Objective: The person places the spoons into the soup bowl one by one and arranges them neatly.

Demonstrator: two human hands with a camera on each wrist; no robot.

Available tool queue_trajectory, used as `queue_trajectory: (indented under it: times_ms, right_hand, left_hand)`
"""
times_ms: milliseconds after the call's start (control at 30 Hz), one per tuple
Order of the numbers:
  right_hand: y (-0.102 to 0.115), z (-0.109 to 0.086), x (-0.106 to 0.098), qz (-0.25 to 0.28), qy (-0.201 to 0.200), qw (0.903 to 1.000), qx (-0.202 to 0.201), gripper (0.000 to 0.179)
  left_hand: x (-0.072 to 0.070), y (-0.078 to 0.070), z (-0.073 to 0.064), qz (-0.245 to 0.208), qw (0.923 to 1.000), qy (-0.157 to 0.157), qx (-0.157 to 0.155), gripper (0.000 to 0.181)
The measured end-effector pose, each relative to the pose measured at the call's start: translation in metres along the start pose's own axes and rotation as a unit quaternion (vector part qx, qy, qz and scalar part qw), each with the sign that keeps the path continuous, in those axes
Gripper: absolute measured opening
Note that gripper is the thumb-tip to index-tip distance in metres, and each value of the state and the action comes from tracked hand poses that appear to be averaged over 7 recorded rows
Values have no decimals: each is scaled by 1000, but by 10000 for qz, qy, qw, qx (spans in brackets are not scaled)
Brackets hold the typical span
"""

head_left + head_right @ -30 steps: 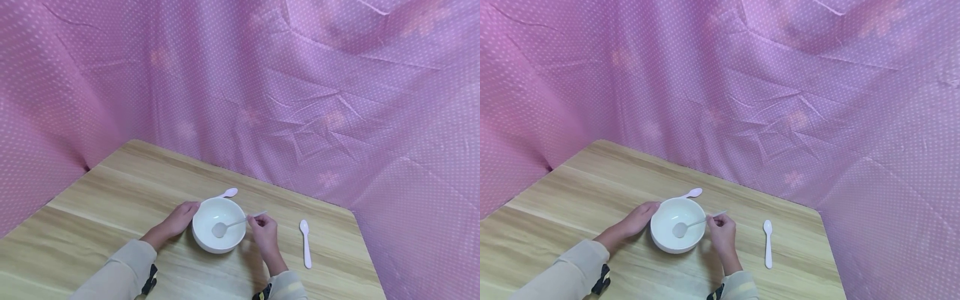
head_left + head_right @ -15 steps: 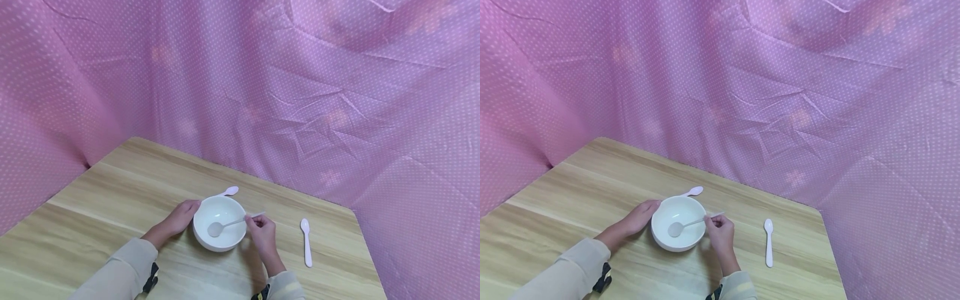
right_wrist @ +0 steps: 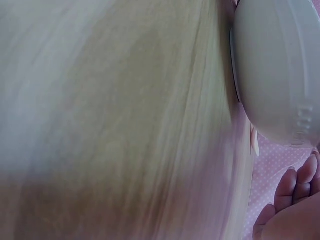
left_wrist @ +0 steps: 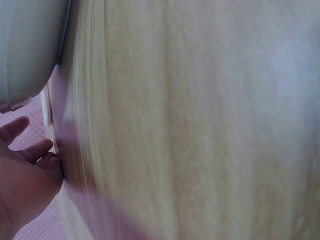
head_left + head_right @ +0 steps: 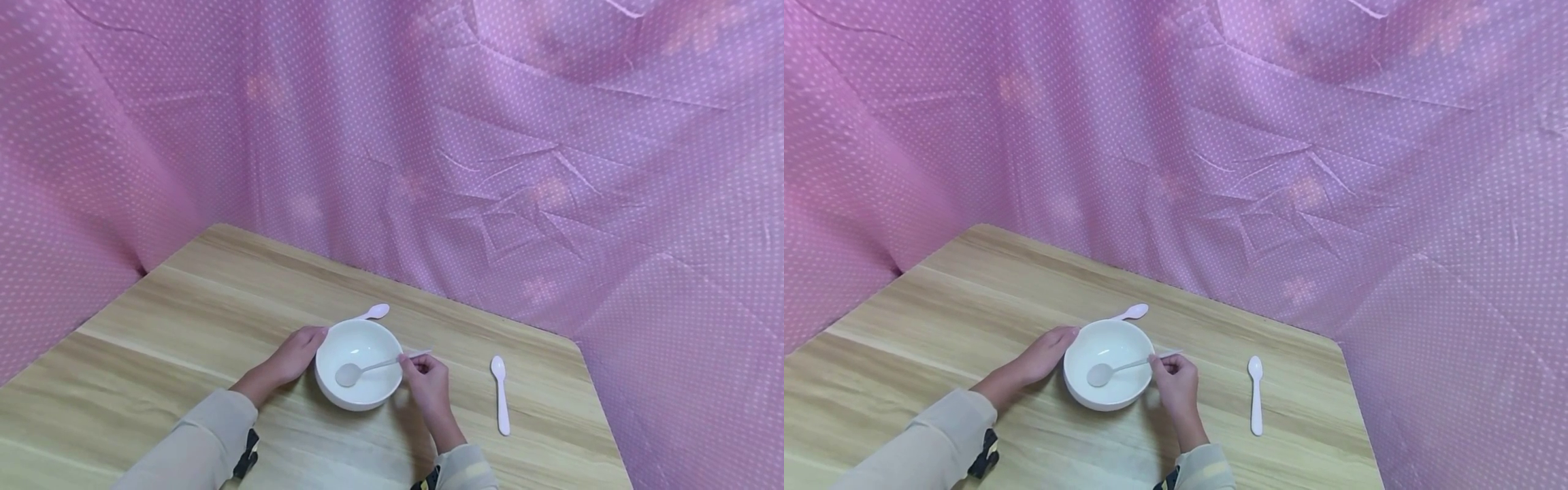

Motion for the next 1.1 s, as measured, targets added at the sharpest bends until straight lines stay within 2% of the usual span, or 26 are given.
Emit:
queue_trajectory:
  times_ms: [367,667,1100]
  right_hand:
    - [-1,0,-4,385,31,9992,-65,17]
    - [-5,1,-9,343,44,9994,11,13]
    - [-16,0,-29,-40,-92,9998,174,23]
  left_hand:
    - [2,-1,0,1,10000,27,-47,69]
    - [2,0,1,17,9999,82,-132,72]
    - [5,3,-1,50,9999,47,-97,73]
Point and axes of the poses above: each hand's wrist, its own z-axis towards the middle knuckle, its own x-axis out of the palm, y = z × x, the point moved 6 cm from there along z, towards the middle knuckle, and after that the axes turned 10 degrees about -z, right-handed, at the moved point
